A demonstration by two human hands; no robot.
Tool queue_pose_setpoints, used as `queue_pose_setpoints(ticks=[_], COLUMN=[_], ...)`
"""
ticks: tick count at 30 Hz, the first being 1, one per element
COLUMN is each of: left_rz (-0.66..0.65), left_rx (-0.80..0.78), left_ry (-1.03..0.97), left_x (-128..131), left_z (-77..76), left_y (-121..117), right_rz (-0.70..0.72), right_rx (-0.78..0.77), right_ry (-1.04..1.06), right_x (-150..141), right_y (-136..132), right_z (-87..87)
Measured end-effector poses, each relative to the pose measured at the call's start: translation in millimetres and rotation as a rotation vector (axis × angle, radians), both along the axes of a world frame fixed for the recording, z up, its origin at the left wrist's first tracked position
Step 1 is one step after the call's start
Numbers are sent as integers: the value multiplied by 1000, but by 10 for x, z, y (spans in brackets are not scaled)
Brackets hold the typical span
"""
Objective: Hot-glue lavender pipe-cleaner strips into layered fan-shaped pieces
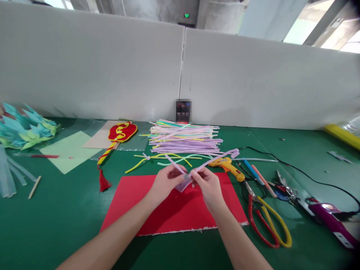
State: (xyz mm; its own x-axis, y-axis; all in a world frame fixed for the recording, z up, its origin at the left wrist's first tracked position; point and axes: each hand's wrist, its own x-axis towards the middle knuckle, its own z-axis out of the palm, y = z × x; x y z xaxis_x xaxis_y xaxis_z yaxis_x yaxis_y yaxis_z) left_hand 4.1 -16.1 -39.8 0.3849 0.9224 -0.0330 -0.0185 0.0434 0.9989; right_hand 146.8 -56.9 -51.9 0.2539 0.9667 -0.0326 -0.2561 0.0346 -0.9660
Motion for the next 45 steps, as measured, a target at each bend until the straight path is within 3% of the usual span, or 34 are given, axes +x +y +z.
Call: queue_pose_setpoints(ticks=[11, 21, 23, 28, 30, 33, 39, 45], left_rz=[122, 284, 249, -99, -150, -160, -151, -135], left_rx=[21, 115, 150, 242, 348, 464, 351, 567], left_ry=[206, 503, 495, 361, 410, 556, 683, 804], left_x=[-89, -450, -491, -434, -373, -309, -292, -247], left_z=[14, 345, 368, 340, 322, 311, 250, 128], left_y=[103, 336, 366, 335, 288, 222, 191, 213], right_rz=[-228, -359, -350, -309, -300, -296, -269, -228], right_rx=[-4, 35, 39, 3, -17, -39, -44, -24], right_ry=[31, 97, 109, 90, 72, 45, 91, 55], right_x=[73, 160, 151, 96, 88, 100, 135, 128], right_y=[34, 58, 58, 33, 26, 30, 33, 11], right_z=[1, 17, 14, -43, -97, -191, -266, -256])
